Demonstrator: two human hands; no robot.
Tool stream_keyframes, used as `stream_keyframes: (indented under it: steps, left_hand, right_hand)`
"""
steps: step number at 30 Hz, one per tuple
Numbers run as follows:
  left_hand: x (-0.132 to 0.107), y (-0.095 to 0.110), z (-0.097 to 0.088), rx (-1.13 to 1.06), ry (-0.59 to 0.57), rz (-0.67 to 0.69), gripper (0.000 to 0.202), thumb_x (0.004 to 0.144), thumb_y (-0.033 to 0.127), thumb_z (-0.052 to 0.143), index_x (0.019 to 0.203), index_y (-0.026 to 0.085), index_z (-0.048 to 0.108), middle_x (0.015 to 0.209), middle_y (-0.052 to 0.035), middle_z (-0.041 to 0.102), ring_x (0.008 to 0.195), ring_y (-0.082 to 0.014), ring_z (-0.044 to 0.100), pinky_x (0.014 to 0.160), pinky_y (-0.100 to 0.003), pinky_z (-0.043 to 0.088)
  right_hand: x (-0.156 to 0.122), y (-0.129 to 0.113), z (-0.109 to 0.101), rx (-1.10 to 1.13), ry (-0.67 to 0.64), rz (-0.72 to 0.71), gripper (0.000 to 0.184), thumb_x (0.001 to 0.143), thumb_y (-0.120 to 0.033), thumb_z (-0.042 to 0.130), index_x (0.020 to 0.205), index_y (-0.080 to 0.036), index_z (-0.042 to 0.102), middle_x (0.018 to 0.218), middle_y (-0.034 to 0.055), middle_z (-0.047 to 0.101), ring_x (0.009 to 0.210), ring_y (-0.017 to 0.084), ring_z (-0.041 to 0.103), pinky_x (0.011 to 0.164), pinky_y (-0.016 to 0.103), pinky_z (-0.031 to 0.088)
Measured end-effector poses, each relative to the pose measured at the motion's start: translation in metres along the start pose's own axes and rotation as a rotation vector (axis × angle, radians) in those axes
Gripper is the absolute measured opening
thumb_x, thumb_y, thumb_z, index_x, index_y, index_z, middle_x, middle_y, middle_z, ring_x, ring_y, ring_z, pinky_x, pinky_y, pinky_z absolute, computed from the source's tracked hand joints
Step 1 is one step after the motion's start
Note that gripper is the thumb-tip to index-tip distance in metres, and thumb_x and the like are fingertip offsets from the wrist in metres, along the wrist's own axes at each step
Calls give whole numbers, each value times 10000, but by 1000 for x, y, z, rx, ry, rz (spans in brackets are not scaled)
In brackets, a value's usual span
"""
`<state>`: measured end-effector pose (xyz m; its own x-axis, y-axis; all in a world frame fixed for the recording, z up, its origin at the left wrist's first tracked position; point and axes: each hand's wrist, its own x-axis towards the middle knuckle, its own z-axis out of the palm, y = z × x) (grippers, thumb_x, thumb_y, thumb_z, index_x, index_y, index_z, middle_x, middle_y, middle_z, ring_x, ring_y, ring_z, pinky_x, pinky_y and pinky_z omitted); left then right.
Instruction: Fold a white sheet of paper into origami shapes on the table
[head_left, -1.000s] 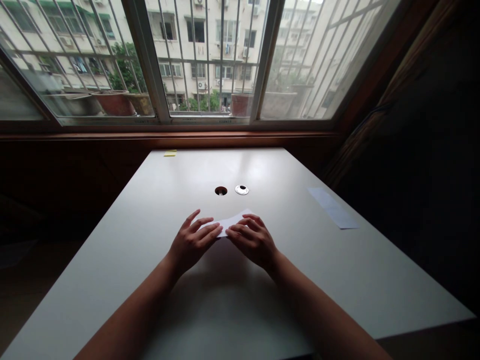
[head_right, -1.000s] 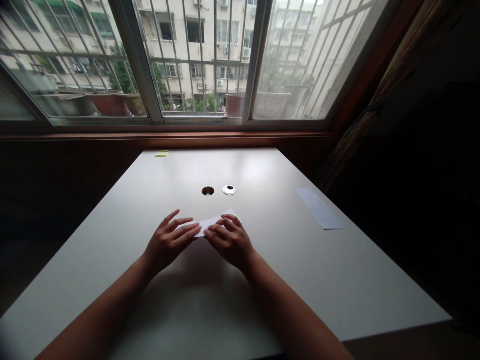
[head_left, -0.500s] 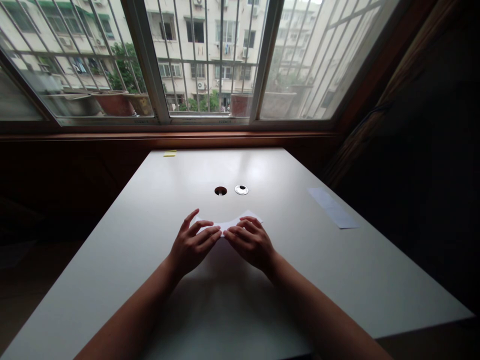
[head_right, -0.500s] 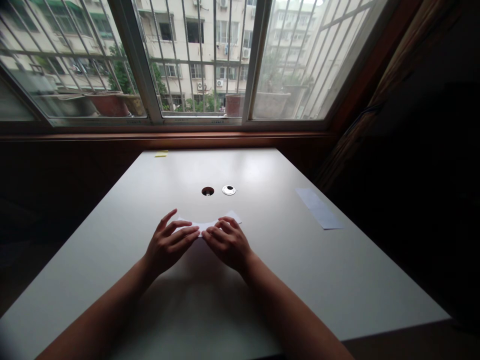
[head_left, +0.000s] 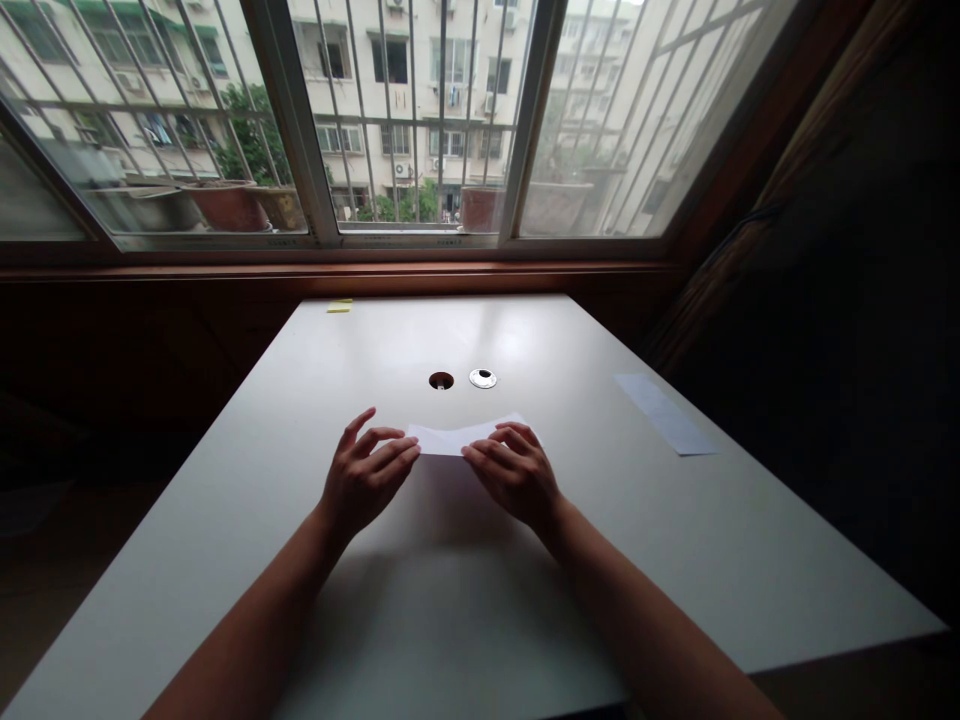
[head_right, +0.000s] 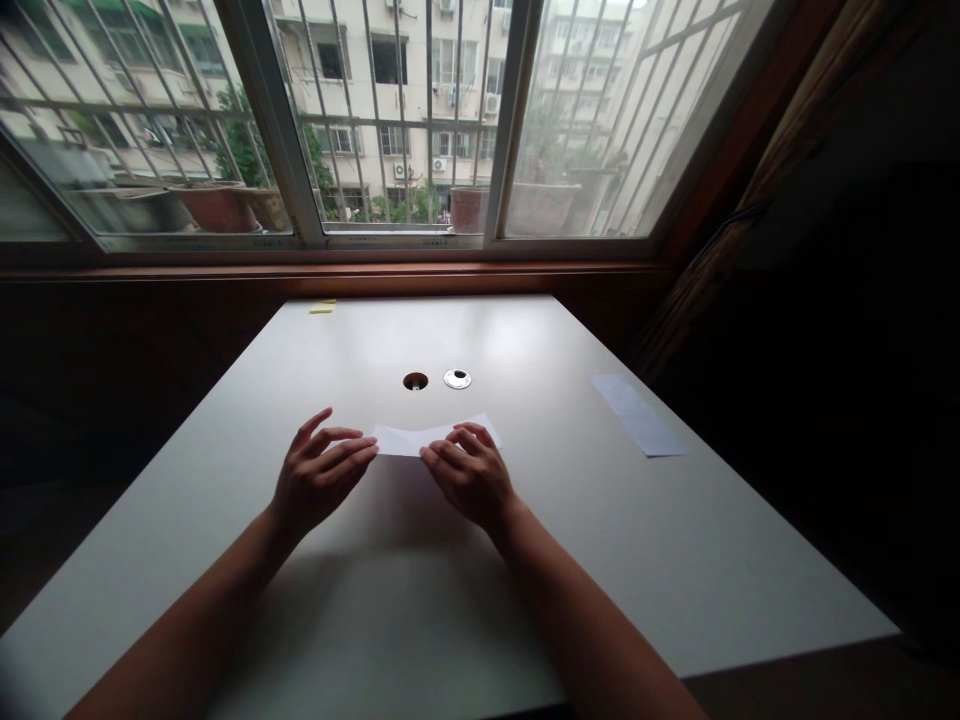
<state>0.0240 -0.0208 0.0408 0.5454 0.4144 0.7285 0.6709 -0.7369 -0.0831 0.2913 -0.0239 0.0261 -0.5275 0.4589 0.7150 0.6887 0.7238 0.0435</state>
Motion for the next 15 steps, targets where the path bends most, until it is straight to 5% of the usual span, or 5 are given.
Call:
stream_keyframes:
  steps: [10,15]
  left_hand:
    - [-3,-10,-1,44,107,-111,259,856,145,666,1082,272,663,1068,12,741,1007,-200,650,1086,-502,407]
    - [4,6,-1,-1,-11,-28,346,875,257,662,1219,268,625,1164,-31,711,1103,-242,622,1093,-519,395]
  right_hand:
    - [-7,13,-6,-18,39,46,217,863,-150,665,1059,-242,671,929,7,726,834,176,560,924,394,427]
    - [5,-4,-2,-4,-10,11,197,886,-166,638,1064,-243,669,935,16,719,835,176,568,920,396,426]
